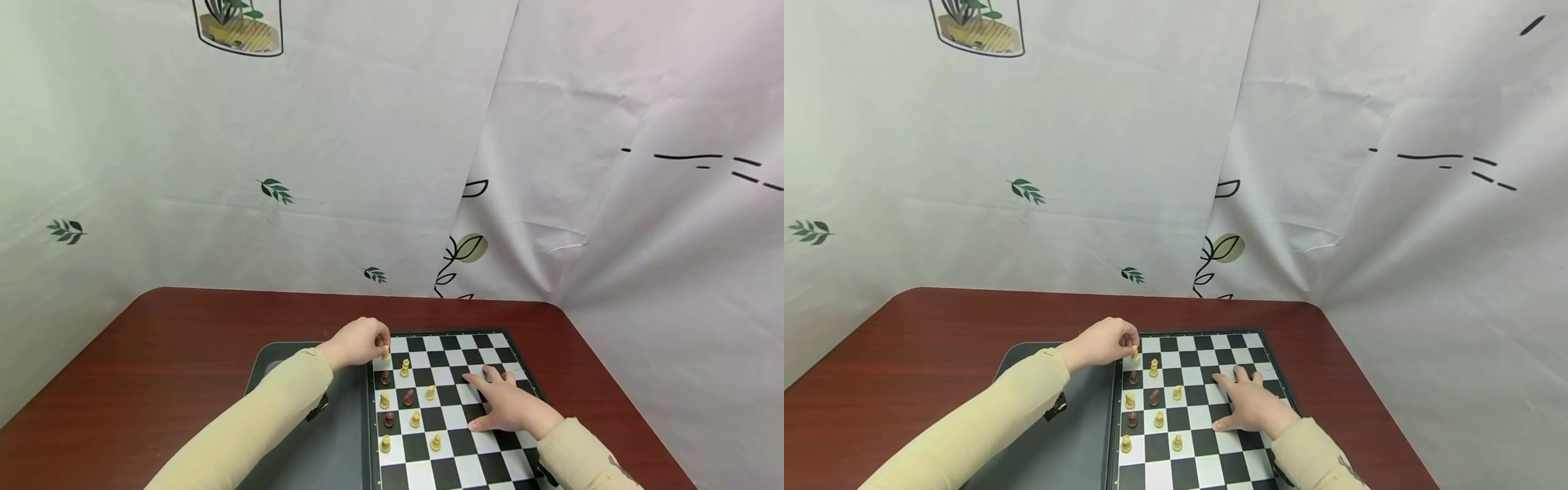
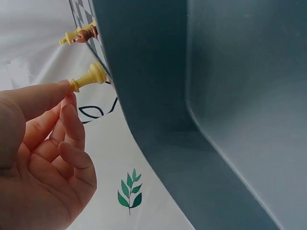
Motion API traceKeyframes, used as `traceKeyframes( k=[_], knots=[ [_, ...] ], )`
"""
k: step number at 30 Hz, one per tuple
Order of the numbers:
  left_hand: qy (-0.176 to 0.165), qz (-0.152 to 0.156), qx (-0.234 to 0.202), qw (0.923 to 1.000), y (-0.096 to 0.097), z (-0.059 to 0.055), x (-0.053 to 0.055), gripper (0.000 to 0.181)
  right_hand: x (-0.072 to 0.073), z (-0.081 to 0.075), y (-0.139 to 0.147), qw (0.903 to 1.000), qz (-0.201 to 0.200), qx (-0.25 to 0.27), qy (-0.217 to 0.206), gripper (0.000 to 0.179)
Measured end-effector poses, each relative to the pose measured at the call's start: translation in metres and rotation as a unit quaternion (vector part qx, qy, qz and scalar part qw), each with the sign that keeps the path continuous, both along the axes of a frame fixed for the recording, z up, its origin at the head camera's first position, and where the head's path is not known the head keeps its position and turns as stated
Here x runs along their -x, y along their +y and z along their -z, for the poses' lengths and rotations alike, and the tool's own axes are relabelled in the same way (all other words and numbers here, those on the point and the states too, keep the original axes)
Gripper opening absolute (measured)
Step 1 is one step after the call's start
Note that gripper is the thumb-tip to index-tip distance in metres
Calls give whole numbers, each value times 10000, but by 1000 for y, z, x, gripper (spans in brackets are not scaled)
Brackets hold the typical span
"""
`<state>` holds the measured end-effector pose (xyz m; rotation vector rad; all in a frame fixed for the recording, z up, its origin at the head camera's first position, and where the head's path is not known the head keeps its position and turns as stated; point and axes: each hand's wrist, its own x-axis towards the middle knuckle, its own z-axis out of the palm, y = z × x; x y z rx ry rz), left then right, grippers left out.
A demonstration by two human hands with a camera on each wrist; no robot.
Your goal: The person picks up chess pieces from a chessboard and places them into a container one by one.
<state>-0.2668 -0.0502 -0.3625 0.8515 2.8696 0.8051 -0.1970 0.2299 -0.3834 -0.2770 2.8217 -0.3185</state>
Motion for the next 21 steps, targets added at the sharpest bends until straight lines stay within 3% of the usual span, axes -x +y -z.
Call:
traceKeyframes(
  k=[8, 21],
  knots=[
    [39, -84, 43, 9999, -4, -9, -3, 6, -1, -2, 0, 10000, 2, 85, 2, 85],
    [299, 37, -37, 9995, -14, -19, -11, 6, -1, -1, 1, 10000, -28, 89, -9, 85]
  ],
)
